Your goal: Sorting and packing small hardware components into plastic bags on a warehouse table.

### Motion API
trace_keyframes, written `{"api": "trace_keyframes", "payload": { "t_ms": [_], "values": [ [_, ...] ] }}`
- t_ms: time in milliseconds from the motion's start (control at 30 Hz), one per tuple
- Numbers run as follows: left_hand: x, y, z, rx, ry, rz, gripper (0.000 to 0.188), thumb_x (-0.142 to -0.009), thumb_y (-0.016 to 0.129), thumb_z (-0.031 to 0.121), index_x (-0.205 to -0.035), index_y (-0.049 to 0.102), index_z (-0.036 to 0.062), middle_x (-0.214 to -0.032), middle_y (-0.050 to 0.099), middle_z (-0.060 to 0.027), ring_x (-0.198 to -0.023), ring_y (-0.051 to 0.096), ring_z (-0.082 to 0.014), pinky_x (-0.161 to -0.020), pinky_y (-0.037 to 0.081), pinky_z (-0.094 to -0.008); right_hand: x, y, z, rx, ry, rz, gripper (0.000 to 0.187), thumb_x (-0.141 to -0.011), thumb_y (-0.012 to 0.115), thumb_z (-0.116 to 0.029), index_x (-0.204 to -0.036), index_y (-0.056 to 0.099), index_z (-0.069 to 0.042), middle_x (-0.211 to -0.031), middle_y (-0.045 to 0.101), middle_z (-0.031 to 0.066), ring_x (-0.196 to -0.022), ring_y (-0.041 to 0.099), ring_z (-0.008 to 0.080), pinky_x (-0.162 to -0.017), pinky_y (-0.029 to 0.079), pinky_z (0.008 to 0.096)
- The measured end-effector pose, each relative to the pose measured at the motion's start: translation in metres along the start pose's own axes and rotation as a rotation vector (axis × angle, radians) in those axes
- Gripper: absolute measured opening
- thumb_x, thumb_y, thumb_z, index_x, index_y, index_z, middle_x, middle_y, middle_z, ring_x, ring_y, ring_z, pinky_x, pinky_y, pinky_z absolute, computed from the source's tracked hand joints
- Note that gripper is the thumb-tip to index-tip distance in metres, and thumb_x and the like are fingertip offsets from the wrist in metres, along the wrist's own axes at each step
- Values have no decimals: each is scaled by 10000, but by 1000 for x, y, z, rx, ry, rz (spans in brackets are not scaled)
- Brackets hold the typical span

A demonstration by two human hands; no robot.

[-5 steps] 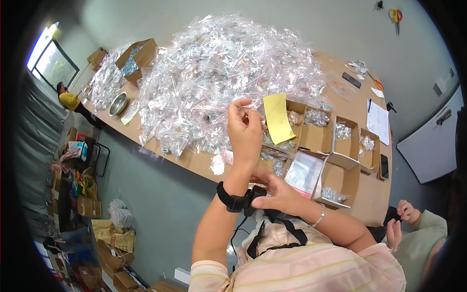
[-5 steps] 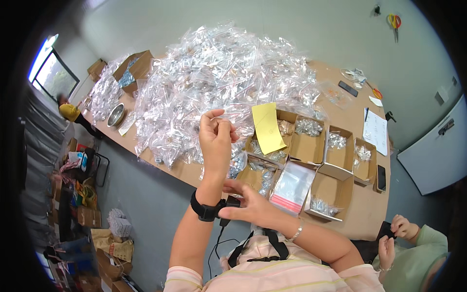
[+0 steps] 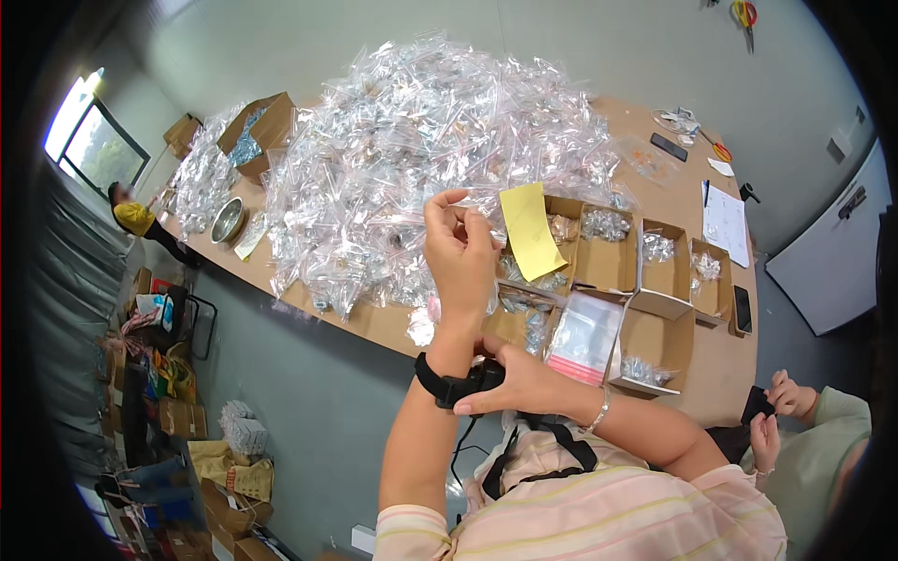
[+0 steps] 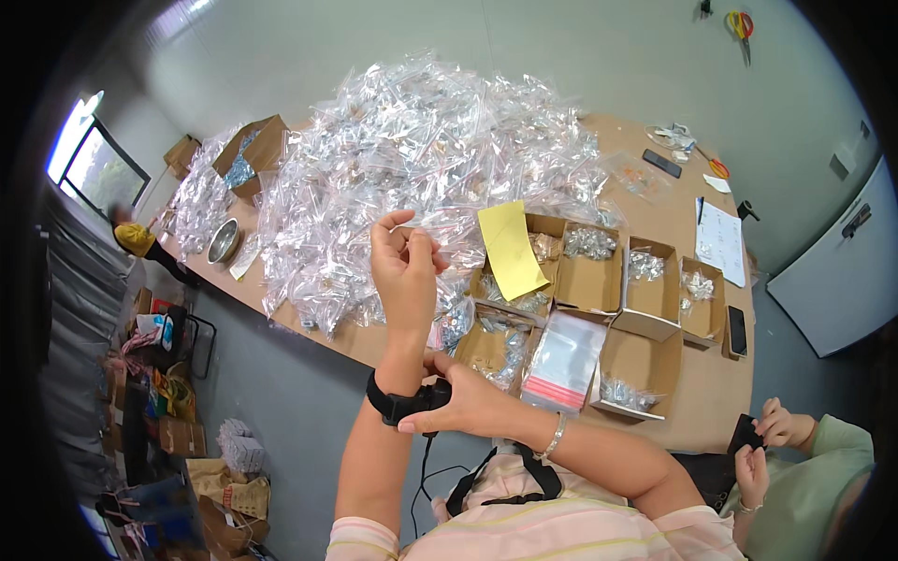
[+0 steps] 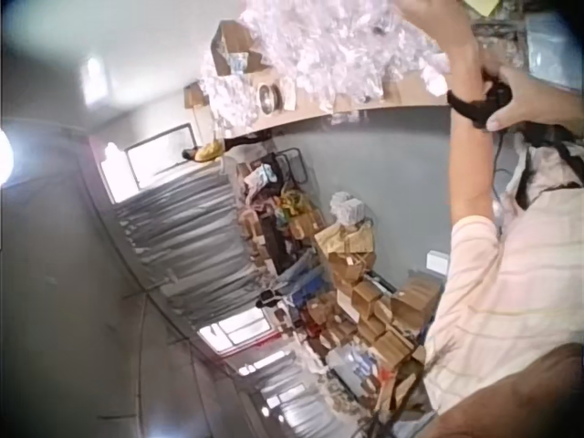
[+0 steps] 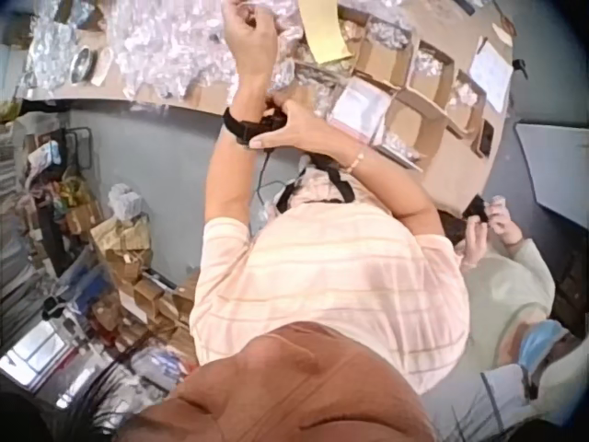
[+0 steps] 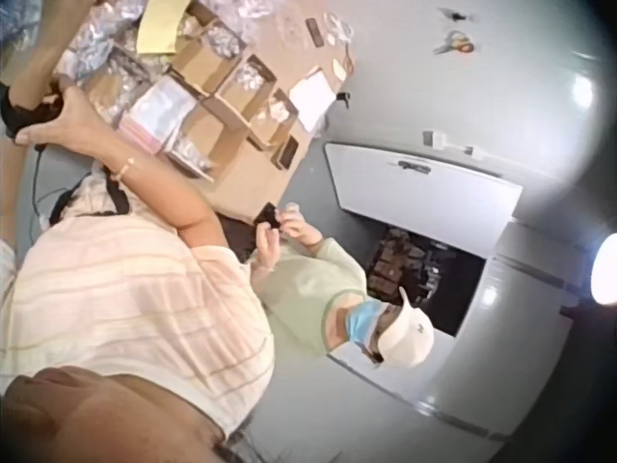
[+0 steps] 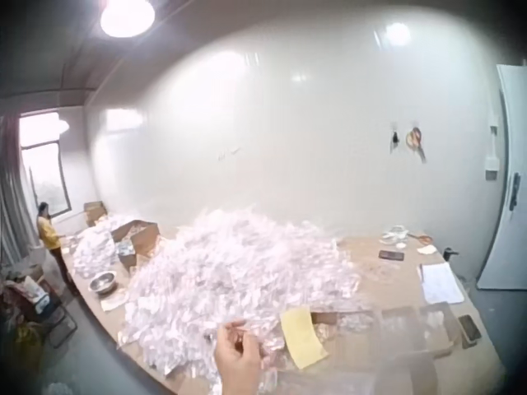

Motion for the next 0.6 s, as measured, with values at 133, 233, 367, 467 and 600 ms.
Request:
{"api": "trace_keyframes", "payload": {
  "t_ms": [133, 233, 367, 467, 600],
  "values": [
    [-4, -15, 23, -513, 415, 101, 227, -923, 536, 39, -1149, 546, 23, -755, 615, -35, -555, 574, -114, -509, 466, -276, 0, -6, 18, -154, 127, 142, 707, -752, 877, -320, -1261, 554, 50, -1069, 654, 71, -926, 634, 132, -823, 525, 282],
    [8, 1, 32, -895, 742, 78, 266, -862, 591, 23, -1124, 593, 68, -755, 641, -45, -529, 597, -198, -485, 467, -333, -1, -4, 35, -379, 259, 149, 611, -790, 856, -318, -1210, 599, 42, -998, 660, 38, -876, 635, 93, -776, 534, 259],
    [22, 25, 24, -1075, 891, -115, 264, -838, 625, 54, -1101, 611, 84, -792, 653, -58, -565, 606, -245, -505, 481, -361, 2, -3, 51, -604, 297, 221, 513, -834, 825, -288, -1172, 615, 35, -988, 656, 30, -854, 636, 80, -728, 544, 242],
    [30, 35, 12, -1128, 943, -253, 238, -861, 619, 70, -1098, 612, 83, -785, 643, -66, -577, 607, -255, -519, 491, -356, 0, -8, 46, -575, 225, 259, 478, -832, 827, -279, -1148, 622, 15, -990, 655, 26, -852, 627, 71, -734, 532, 240],
    [-8, 10, 8, -782, 507, -77, 275, -867, 606, 93, -1137, 573, 55, -833, 617, -51, -584, 622, -191, -534, 502, -326, 5, -1, 39, -435, 113, 338, 508, -837, 824, -298, -1169, 589, 6, -987, 655, 31, -849, 617, 68, -734, 520, 236]
  ]
}}
Point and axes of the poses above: each hand's wrist, its own x-axis away from the middle knuckle, its own y-axis out of the palm, z = x × y, the point moved 9 cm from there along -x, towards the middle knuckle
